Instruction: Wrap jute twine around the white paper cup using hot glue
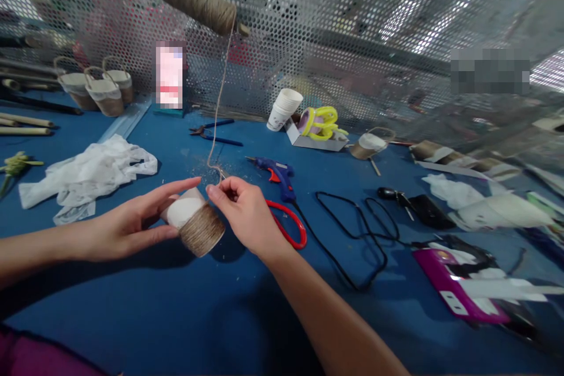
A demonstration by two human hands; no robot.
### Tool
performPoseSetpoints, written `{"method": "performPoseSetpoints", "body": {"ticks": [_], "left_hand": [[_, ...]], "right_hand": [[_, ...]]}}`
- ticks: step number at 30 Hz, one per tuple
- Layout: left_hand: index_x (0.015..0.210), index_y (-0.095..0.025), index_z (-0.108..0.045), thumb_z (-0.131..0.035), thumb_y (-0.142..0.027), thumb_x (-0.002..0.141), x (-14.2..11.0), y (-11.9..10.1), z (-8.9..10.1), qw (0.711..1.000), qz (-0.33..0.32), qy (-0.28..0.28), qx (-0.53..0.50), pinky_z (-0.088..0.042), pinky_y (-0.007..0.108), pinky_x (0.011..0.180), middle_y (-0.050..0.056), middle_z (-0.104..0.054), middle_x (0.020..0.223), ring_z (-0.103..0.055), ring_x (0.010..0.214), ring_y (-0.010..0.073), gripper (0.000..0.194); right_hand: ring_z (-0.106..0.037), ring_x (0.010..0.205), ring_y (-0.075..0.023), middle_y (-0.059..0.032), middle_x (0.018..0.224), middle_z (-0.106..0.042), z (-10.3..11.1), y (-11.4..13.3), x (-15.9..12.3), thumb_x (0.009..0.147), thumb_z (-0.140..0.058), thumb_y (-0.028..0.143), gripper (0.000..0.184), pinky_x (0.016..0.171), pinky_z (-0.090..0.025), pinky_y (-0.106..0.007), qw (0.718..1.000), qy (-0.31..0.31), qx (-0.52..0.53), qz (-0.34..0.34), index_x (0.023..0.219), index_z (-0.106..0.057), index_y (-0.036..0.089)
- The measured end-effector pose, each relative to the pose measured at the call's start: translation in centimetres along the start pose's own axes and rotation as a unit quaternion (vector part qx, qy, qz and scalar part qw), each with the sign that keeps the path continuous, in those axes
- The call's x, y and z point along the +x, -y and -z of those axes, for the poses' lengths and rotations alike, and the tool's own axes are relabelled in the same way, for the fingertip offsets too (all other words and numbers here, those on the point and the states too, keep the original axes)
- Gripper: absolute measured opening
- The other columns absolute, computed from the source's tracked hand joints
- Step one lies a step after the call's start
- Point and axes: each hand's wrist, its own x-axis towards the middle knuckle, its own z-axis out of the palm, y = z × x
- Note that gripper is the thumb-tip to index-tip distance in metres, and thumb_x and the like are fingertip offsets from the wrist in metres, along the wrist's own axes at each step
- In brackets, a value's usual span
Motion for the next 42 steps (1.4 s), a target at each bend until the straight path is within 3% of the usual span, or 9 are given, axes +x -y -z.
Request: {"method": "performPoseSetpoints", "body": {"ticks": [8, 13, 18, 23, 27, 31, 42], "left_hand": [[0.137, -0.015, -0.014, -0.045, -0.016, 0.084, -0.1, -0.3, 0.0, 1.000, -0.013, 0.003, 0.025, -0.043, 0.030, 0.088, 0.012, -0.051, 0.122, -0.053, 0.103, 0.0172, 0.061], [0.136, -0.014, -0.017, -0.045, -0.015, 0.084, -0.1, -0.6, 0.0, 0.999, -0.024, 0.000, 0.042, -0.039, 0.030, 0.094, 0.014, -0.043, 0.131, -0.049, 0.111, 0.0178, 0.060], [0.137, -0.016, -0.014, -0.045, -0.015, 0.084, 0.0, -0.6, 0.2, 0.998, -0.015, 0.005, 0.055, -0.041, 0.032, 0.093, 0.013, -0.048, 0.126, -0.051, 0.108, 0.0183, 0.062], [0.137, -0.018, -0.015, -0.058, -0.020, 0.077, 0.1, -0.5, 0.2, 0.999, -0.022, -0.005, 0.045, -0.033, 0.036, 0.101, 0.013, -0.030, 0.140, -0.038, 0.122, 0.0242, 0.074], [0.137, -0.017, -0.011, -0.060, -0.018, 0.075, 0.3, -0.2, -0.1, 0.999, 0.000, -0.019, -0.044, -0.041, 0.035, 0.092, 0.012, -0.052, 0.120, -0.051, 0.107, 0.0217, 0.079], [0.136, -0.018, -0.016, -0.064, -0.018, 0.072, 0.4, 0.2, -0.4, 0.997, 0.023, -0.056, -0.049, -0.044, 0.035, 0.084, 0.009, -0.058, 0.106, -0.055, 0.096, 0.0210, 0.080], [0.131, -0.016, -0.023, -0.061, -0.017, 0.070, 1.0, -0.5, -1.3, 0.987, 0.065, -0.087, -0.118, -0.045, 0.023, 0.062, 0.005, -0.055, 0.092, -0.052, 0.073, 0.0124, 0.072]], "right_hand": [[-0.042, 0.061, -0.0112, 0.0017, 0.067, -0.048, -0.3, 0.3, -0.7, 0.083, -0.044, 0.040, 0.023, 0.056, -0.036, -0.026, 0.997, 0.023, -0.074, 0.004, 0.074, -0.045, 0.018], [-0.045, 0.064, -0.0134, -0.0001, 0.070, -0.048, -0.5, 0.5, -0.7, 0.086, -0.036, 0.036, 0.020, 0.058, -0.038, -0.028, 0.992, 0.028, -0.121, 0.000, 0.076, -0.042, 0.020], [-0.043, 0.061, -0.0130, 0.0011, 0.065, -0.046, -0.6, 0.1, -0.6, 0.086, -0.037, 0.035, 0.021, 0.054, -0.036, -0.026, 0.989, 0.017, -0.147, 0.006, 0.073, -0.042, 0.020], [-0.043, 0.058, -0.0122, 0.0021, 0.063, -0.046, -0.6, -0.4, -0.3, 0.086, -0.036, 0.040, 0.025, 0.051, -0.036, -0.025, 0.992, 0.009, -0.126, 0.000, 0.073, -0.043, 0.020], [-0.044, 0.059, -0.0128, 0.0015, 0.064, -0.046, -0.9, -0.2, -0.4, 0.086, -0.037, 0.039, 0.024, 0.053, -0.035, -0.026, 0.989, -0.027, -0.144, 0.015, 0.072, -0.042, 0.020], [-0.048, 0.058, -0.0137, 0.0000, 0.066, -0.051, -1.5, 0.0, -0.9, 0.087, -0.036, 0.039, 0.022, 0.053, -0.034, -0.027, 0.972, -0.078, -0.215, 0.063, 0.075, -0.040, 0.021], [-0.058, 0.074, -0.0202, -0.0093, 0.082, -0.060, -2.7, -0.9, -1.5, 0.089, -0.031, 0.034, 0.021, 0.061, -0.044, -0.032, 0.905, -0.107, -0.360, 0.200, 0.080, -0.044, 0.020]]}}
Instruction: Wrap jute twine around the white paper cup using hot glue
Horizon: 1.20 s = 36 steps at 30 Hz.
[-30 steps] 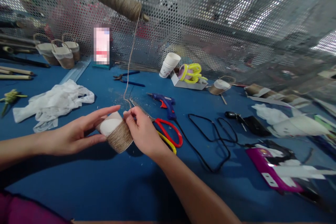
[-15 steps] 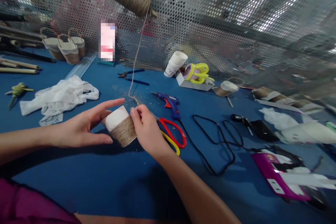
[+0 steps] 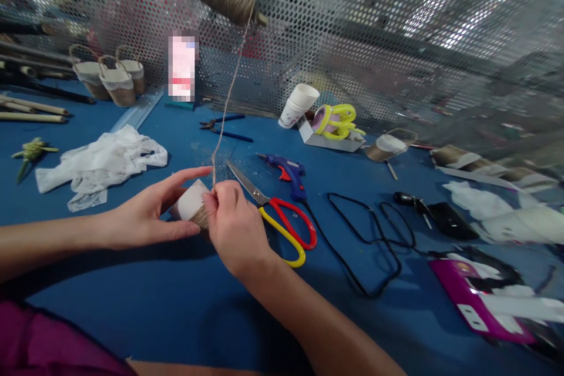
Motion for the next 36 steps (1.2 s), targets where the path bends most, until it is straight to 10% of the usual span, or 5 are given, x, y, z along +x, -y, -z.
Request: {"method": "performPoseSetpoints", "body": {"ticks": [36], "left_hand": [[0.130, -0.016, -0.025, -0.060, -0.020, 0.071, 0.4, -0.1, 0.7, 1.000, 0.020, -0.007, -0.012, -0.041, 0.025, 0.064, -0.001, -0.054, 0.078, -0.050, 0.069, 0.0116, 0.069]], "right_hand": [[-0.057, 0.078, -0.0198, -0.0096, 0.086, -0.058, 0.2, -0.4, 0.4, 0.088, -0.034, 0.031, 0.017, 0.068, -0.044, -0.035, 0.997, 0.049, 0.063, -0.023, 0.080, -0.043, 0.019]]}}
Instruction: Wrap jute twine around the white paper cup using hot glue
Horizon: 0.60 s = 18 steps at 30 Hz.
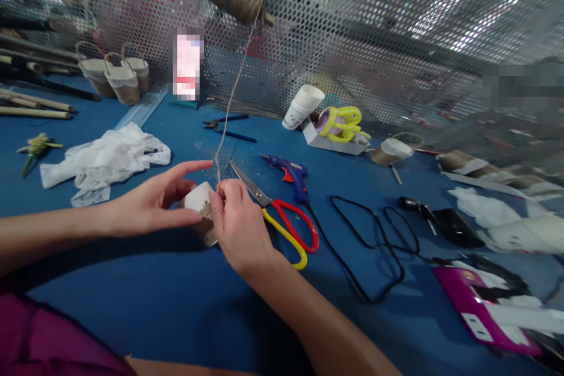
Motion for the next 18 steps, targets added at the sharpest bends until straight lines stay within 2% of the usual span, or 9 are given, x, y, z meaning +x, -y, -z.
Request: {"method": "performPoseSetpoints", "body": {"ticks": [5, 9, 12, 18], "left_hand": [[0.126, -0.015, -0.034, -0.055, -0.020, 0.075, 0.65, -0.54, 1.23, 0.995, 0.073, -0.008, -0.067, -0.034, 0.021, 0.055, -0.003, -0.052, 0.067, -0.046, 0.061, 0.0091, 0.055], [0.124, -0.014, -0.037, -0.057, -0.019, 0.073, 0.77, -0.11, 1.10, 0.988, 0.110, -0.019, -0.107, -0.033, 0.021, 0.057, -0.005, -0.049, 0.065, -0.045, 0.060, 0.0083, 0.054], [0.124, -0.015, -0.035, -0.059, -0.016, 0.070, 0.68, 0.03, 0.76, 0.988, 0.115, -0.011, -0.100, -0.033, 0.021, 0.057, -0.005, -0.050, 0.067, -0.045, 0.060, 0.0081, 0.059], [0.123, -0.015, -0.034, -0.058, -0.015, 0.067, 0.57, -0.12, 0.31, 0.995, 0.081, -0.017, -0.056, -0.033, 0.022, 0.055, -0.006, -0.049, 0.066, -0.044, 0.057, 0.0081, 0.061]], "right_hand": [[-0.056, 0.075, -0.0180, -0.0074, 0.082, -0.058, 0.36, -0.02, 0.11, 0.089, -0.034, 0.031, 0.018, 0.067, -0.044, -0.033, 0.999, 0.033, 0.028, -0.006, 0.081, -0.045, 0.019], [-0.055, 0.072, -0.0171, -0.0060, 0.079, -0.058, 0.22, -0.09, 0.20, 0.089, -0.035, 0.031, 0.017, 0.064, -0.044, -0.031, 0.998, 0.042, 0.036, -0.017, 0.081, -0.045, 0.019], [-0.056, 0.075, -0.0180, -0.0071, 0.083, -0.058, 0.05, 0.10, 0.13, 0.088, -0.036, 0.029, 0.015, 0.066, -0.044, -0.033, 0.999, 0.032, 0.006, -0.001, 0.081, -0.044, 0.019], [-0.057, 0.075, -0.0193, -0.0096, 0.086, -0.057, -0.20, 0.38, 0.03, 0.088, -0.034, 0.031, 0.017, 0.063, -0.046, -0.033, 0.997, -0.013, -0.048, 0.059, 0.077, -0.040, 0.020]]}}
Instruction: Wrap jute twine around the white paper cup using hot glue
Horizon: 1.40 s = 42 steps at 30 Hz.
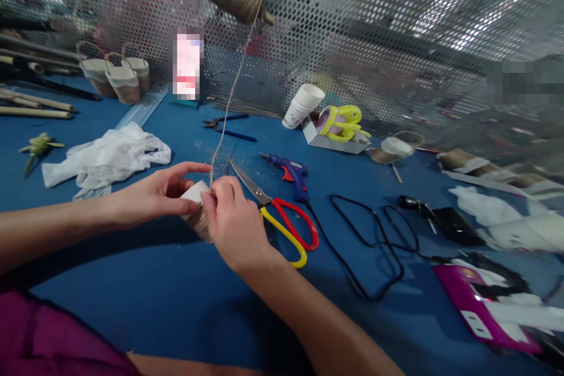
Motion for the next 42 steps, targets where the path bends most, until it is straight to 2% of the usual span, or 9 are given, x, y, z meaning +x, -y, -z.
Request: {"method": "performPoseSetpoints", "body": {"ticks": [7, 12, 16, 18, 26, 32, 36, 39, 42], "left_hand": [[0.122, -0.013, -0.034, -0.056, -0.011, 0.063, -0.1, 0.2, -0.3, 1.000, -0.012, -0.014, -0.002, -0.033, 0.022, 0.055, -0.007, -0.045, 0.062, -0.041, 0.056, 0.0074, 0.062], [0.123, -0.013, -0.032, -0.055, -0.010, 0.064, -0.2, 0.2, -0.2, 1.000, -0.017, -0.011, -0.023, -0.037, 0.023, 0.060, -0.005, -0.049, 0.068, -0.047, 0.062, 0.0090, 0.063], [0.125, -0.014, -0.029, -0.055, -0.011, 0.069, -0.3, 0.4, 0.0, 0.999, -0.041, -0.005, 0.003, -0.041, 0.026, 0.068, 0.000, -0.054, 0.080, -0.052, 0.073, 0.0119, 0.062], [0.128, -0.016, -0.029, -0.054, -0.012, 0.072, -0.4, 0.6, 0.1, 0.997, -0.062, -0.004, 0.038, -0.042, 0.028, 0.071, 0.002, -0.057, 0.086, -0.054, 0.078, 0.0136, 0.062], [0.118, -0.020, -0.051, -0.048, -0.015, 0.078, -0.7, 0.8, 0.2, 0.979, -0.094, 0.023, 0.181, -0.039, 0.031, 0.089, 0.005, -0.056, 0.118, -0.052, 0.106, 0.0190, 0.040], [0.117, -0.019, -0.049, -0.046, -0.013, 0.078, -0.8, 0.1, 0.5, 0.966, -0.074, 0.037, 0.244, -0.037, 0.032, 0.091, 0.005, -0.056, 0.118, -0.050, 0.110, 0.0198, 0.039], [0.111, -0.016, -0.049, -0.047, -0.017, 0.078, -0.7, 0.1, 0.6, 0.967, -0.054, 0.036, 0.244, -0.043, 0.032, 0.080, 0.007, -0.059, 0.108, -0.055, 0.096, 0.0201, 0.033], [0.105, -0.016, -0.048, -0.049, -0.019, 0.077, -0.7, 0.4, 0.6, 0.968, -0.058, 0.021, 0.242, -0.044, 0.029, 0.072, 0.006, -0.060, 0.098, -0.056, 0.085, 0.0181, 0.028], [0.102, -0.018, -0.046, -0.051, -0.018, 0.075, -0.7, 0.7, 0.7, 0.969, -0.070, 0.002, 0.236, -0.044, 0.027, 0.068, 0.004, -0.059, 0.091, -0.056, 0.078, 0.0161, 0.027]], "right_hand": [[-0.058, 0.072, -0.0182, -0.0092, 0.086, -0.057, -0.4, 0.0, 0.0, 0.089, -0.034, 0.032, 0.018, 0.060, -0.047, -0.032, 1.000, -0.011, 0.003, 0.019, 0.077, -0.040, 0.020], [-0.059, 0.068, -0.0154, -0.0087, 0.092, -0.058, 1.8, -1.2, 0.7, 0.083, -0.045, 0.043, 0.026, 0.060, -0.048, -0.031, 0.996, -0.029, 0.054, -0.060, 0.091, -0.046, 0.018], [-0.060, 0.074, -0.0200, -0.0103, 0.088, -0.061, 4.9, -4.9, 1.8, 0.081, -0.046, 0.045, 0.032, 0.068, -0.047, -0.035, 0.978, -0.078, -0.048, -0.185, 0.092, -0.053, 0.016], [-0.059, 0.084, -0.0254, -0.0131, 0.090, -0.061, 5.8, -7.4, 2.1, 0.079, -0.047, 0.042, 0.031, 0.073, -0.044, -0.039, 0.953, -0.028, -0.133, -0.269, 0.091, -0.056, 0.015], [-0.061, 0.070, -0.0304, -0.0083, 0.058, -0.061, 4.9, -13.7, 2.6, 0.052, -0.068, 0.028, 0.017, 0.061, -0.043, -0.037, 0.923, 0.055, -0.069, -0.375, 0.052, -0.052, 0.021], [-0.062, 0.067, -0.0232, -0.0076, 0.069, -0.064, 5.3, -12.5, 2.2, 0.057, -0.059, 0.021, 0.018, 0.058, -0.046, -0.034, 0.909, -0.012, 0.065, -0.412, 0.074, -0.056, 0.017], [-0.058, 0.059, -0.0156, -0.0011, 0.065, -0.060, 6.9, -9.6, 1.5, 0.062, -0.061, 0.034, 0.019, 0.054, -0.047, -0.028, 0.910, -0.039, 0.170, -0.376, 0.073, -0.054, 0.020], [-0.049, 0.047, -0.0122, 0.0024, 0.051, -0.050, 7.9, -7.0, 0.6, 0.066, -0.060, 0.045, 0.026, 0.045, -0.042, -0.025, 0.913, 0.008, 0.229, -0.339, 0.063, -0.056, 0.020], [-0.051, 0.048, -0.0125, 0.0021, 0.054, -0.055, 8.2, -4.9, -0.5, 0.072, -0.059, 0.042, 0.022, 0.046, -0.045, -0.025, 0.935, 0.072, 0.220, -0.267, 0.076, -0.061, 0.020]]}}
